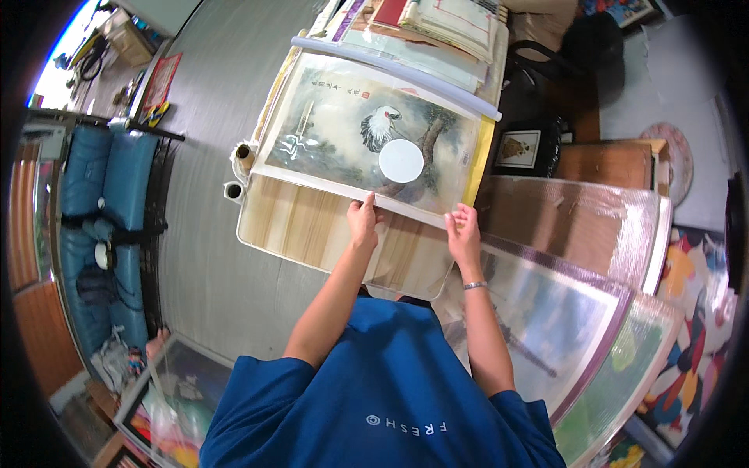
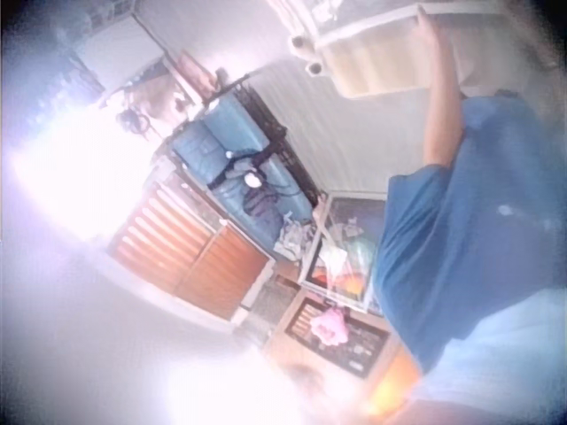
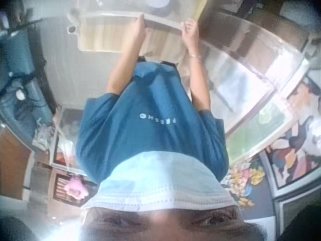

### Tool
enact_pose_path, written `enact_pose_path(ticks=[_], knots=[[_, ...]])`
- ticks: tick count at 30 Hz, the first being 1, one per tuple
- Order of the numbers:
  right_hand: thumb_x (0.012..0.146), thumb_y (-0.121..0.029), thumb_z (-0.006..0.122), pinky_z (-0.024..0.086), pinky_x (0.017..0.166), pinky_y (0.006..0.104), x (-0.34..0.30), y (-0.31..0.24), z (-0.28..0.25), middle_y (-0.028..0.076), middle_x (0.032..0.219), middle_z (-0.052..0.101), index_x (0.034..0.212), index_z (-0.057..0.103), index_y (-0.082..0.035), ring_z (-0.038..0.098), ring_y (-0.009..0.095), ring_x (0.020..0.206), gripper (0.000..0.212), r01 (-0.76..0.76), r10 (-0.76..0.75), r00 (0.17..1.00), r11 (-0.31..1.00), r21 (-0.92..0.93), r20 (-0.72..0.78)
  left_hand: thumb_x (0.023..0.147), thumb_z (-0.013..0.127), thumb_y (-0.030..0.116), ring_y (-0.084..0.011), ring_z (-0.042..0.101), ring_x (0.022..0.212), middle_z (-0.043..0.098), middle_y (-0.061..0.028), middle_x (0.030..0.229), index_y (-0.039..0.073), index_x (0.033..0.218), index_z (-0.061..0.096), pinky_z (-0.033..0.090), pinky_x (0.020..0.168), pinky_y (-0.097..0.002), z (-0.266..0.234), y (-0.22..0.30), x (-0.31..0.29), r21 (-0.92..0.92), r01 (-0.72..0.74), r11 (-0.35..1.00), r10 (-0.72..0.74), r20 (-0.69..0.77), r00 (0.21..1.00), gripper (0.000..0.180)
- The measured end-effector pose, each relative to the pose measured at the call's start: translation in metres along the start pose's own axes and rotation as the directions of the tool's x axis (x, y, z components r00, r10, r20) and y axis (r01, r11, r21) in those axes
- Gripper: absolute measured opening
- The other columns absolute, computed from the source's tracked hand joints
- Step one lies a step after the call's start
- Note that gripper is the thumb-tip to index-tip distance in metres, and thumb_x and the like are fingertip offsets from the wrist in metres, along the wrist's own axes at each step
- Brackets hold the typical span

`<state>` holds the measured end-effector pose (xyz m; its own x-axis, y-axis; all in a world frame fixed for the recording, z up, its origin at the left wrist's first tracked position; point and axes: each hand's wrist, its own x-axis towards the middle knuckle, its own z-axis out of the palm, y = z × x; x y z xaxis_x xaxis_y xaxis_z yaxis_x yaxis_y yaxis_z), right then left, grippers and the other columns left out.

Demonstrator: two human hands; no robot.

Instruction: The person selects an artwork of a bird, picks up a mandala drawing, carries them to a table, places a wooden frame around the drawing, and uses two rulers to measure the frame's position.

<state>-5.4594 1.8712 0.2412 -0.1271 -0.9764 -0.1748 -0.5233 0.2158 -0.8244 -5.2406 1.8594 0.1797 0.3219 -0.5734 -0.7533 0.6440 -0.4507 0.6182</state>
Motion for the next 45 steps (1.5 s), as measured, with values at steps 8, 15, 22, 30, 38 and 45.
enact_pose_path(ticks=[8, 15, 22, 30, 38, 45], knots=[[0.068, -0.048, 0.083, 0.036, 0.105, 0.0515, 0.088, -0.091, 0.050, 0.029, 0.141, 0.036, 0.147, 0.027, -0.009, 0.043, 0.045, 0.124, 0.105, 0.609, -0.513, 0.786, 0.739, -0.288, 0.347, 0.098, 0.055, 0.018, -0.0233, 0.068, 0.072, 0.067, -0.0151, 0.090, -0.005, 0.102, 0.058, 0.059, 0.056, -0.0339, -0.003, -0.017, -0.001, 0.129, -0.112, 0.985, 0.120, -0.060, 0.991, 0.024], [0.062, -0.031, 0.086, 0.037, 0.104, 0.0509, 0.128, -0.082, 0.066, 0.026, 0.134, 0.039, 0.147, 0.030, -0.013, 0.043, 0.043, 0.122, 0.104, 0.698, -0.528, 0.697, 0.654, -0.292, 0.485, 0.100, 0.055, 0.019, -0.0207, 0.067, 0.086, 0.066, -0.0113, 0.103, 0.000, 0.112, 0.053, 0.059, 0.073, -0.0331, 0.000, -0.038, -0.027, -0.007, -0.102, 0.995, 0.102, 0.002, 0.995, 0.023], [0.063, -0.026, 0.083, 0.039, 0.100, 0.0499, 0.163, -0.065, 0.037, 0.024, 0.126, 0.043, 0.145, 0.033, -0.009, 0.045, 0.041, 0.117, 0.097, 0.729, -0.593, 0.662, 0.650, -0.213, 0.458, 0.101, 0.052, 0.017, -0.0223, 0.067, 0.096, 0.065, -0.0096, 0.112, 0.001, 0.120, 0.054, 0.058, 0.085, -0.0372, -0.021, -0.069, -0.038, -0.142, -0.033, 0.989, 0.046, 0.090, 0.995, 0.025], [0.067, -0.029, 0.082, 0.035, 0.103, 0.0513, 0.218, -0.050, 0.017, 0.025, 0.126, 0.045, 0.141, 0.033, 0.000, 0.041, 0.041, 0.121, 0.093, 0.735, -0.624, 0.678, 0.577, -0.357, 0.387, 0.101, 0.050, 0.013, -0.0213, 0.068, 0.090, 0.066, -0.0122, 0.104, -0.001, 0.115, 0.055, 0.059, 0.069, -0.0325, -0.059, -0.065, -0.078, 0.111, -0.019, 0.994, 0.034, -0.134, 0.990, 0.021], [0.072, -0.038, 0.080, 0.036, 0.102, 0.0530, 0.281, -0.063, 0.035, 0.024, 0.127, 0.048, 0.140, 0.034, -0.001, 0.043, 0.041, 0.120, 0.090, 0.808, -0.726, 0.580, 0.458, -0.370, 0.369, 0.098, 0.054, 0.012, -0.0140, 0.062, 0.063, 0.064, -0.0094, 0.081, -0.002, 0.102, 0.053, 0.056, 0.055, -0.0288, -0.069, -0.078, -0.093, 0.235, -0.069, 0.970, 0.169, -0.438, 0.883, 0.014], [0.087, -0.038, 0.069, 0.040, 0.099, 0.0493, 0.270, -0.078, 0.031, 0.020, 0.125, 0.052, 0.130, 0.049, -0.001, 0.049, 0.038, 0.117, 0.061, 0.808, -0.759, 0.561, 0.412, -0.422, 0.332, 0.097, 0.056, 0.010, -0.0121, 0.061, 0.067, 0.063, -0.0082, 0.086, 0.000, 0.110, 0.050, 0.052, 0.053, -0.0254, -0.071, -0.085, -0.084, 0.220, -0.218, 0.951, 0.302, -0.505, 0.808, 0.017]])
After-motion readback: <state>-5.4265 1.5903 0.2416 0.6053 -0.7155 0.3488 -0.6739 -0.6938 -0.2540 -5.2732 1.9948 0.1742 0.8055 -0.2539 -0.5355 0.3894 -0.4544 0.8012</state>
